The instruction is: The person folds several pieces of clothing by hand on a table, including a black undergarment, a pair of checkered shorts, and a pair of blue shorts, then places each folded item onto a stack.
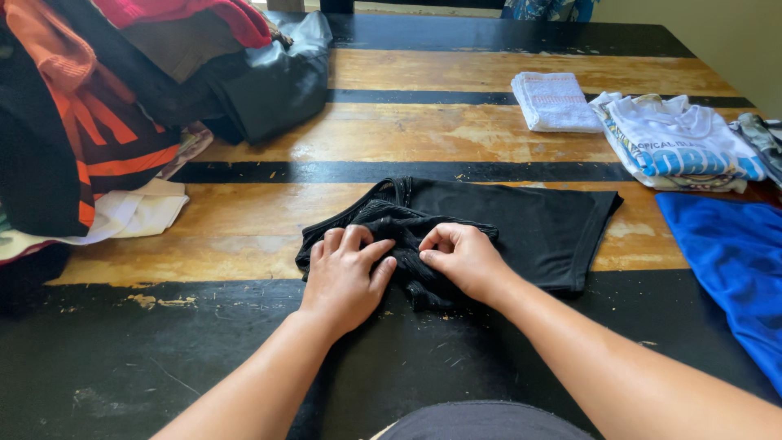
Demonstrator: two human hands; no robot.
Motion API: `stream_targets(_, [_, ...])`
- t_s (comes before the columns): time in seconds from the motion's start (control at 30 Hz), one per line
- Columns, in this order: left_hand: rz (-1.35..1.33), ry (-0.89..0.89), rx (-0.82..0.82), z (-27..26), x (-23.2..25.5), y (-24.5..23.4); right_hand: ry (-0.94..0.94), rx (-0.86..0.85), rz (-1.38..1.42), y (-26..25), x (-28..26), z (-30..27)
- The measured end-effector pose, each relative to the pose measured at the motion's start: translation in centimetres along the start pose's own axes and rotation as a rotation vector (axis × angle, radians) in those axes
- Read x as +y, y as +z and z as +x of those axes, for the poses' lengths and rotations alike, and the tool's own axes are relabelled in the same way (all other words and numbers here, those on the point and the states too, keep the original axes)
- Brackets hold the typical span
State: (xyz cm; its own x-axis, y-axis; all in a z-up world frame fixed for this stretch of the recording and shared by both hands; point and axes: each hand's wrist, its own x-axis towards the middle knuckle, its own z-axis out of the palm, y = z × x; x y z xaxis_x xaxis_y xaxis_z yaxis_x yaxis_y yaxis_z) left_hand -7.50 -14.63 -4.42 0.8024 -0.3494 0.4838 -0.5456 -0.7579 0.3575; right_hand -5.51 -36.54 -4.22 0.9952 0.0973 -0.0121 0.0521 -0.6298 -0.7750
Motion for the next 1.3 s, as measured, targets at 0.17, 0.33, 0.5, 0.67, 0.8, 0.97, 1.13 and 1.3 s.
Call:
stream_targets(0.17, [-0.041, -0.306, 0.108, 0.8, -2.1, 0.9, -0.26, 0.341, -0.382, 0.9, -1.4, -2.5])
stream_targets(0.33, [0.21, -0.949, -0.141, 2.6, -3.0, -1.7, -0.246, 0.238, -0.494, 2.2, -0.4, -1.9])
stream_targets(0.5, [0.19, -0.935, -0.261, 3.2, -0.7, -2.6, -0.029, -0.004, -0.586, 3.3, 0.6, -2.2])
stream_targets(0.67, [-0.117, -1.011, -0.394, 4.8, -2.6, -1.4, -0.001, 0.012, -0.416, 2.4, 0.7, -1.7])
stream_targets(0.8, [-0.521, -1.117, -0.257, 6.1, -4.6, 0.2, -0.086, 0.291, -0.099, 0.3, 1.9, -0.9])
stream_targets(0.97, [-0.675, -1.064, -0.226, 8.7, -3.8, -0.3, -0.058, 0.405, 0.242, -3.2, 4.4, 0.4])
stream_targets(1.13, [-0.524, -0.891, -0.214, 11.5, 2.3, -0.8, 0.082, 0.4, 0.469, -5.7, 5.0, 0.0])
stream_targets(1.3, [-0.342, -0.586, -0.186, 11.7, 7.7, 4.8, 0.351, 0.184, 0.979, -7.4, 3.6, -0.9])
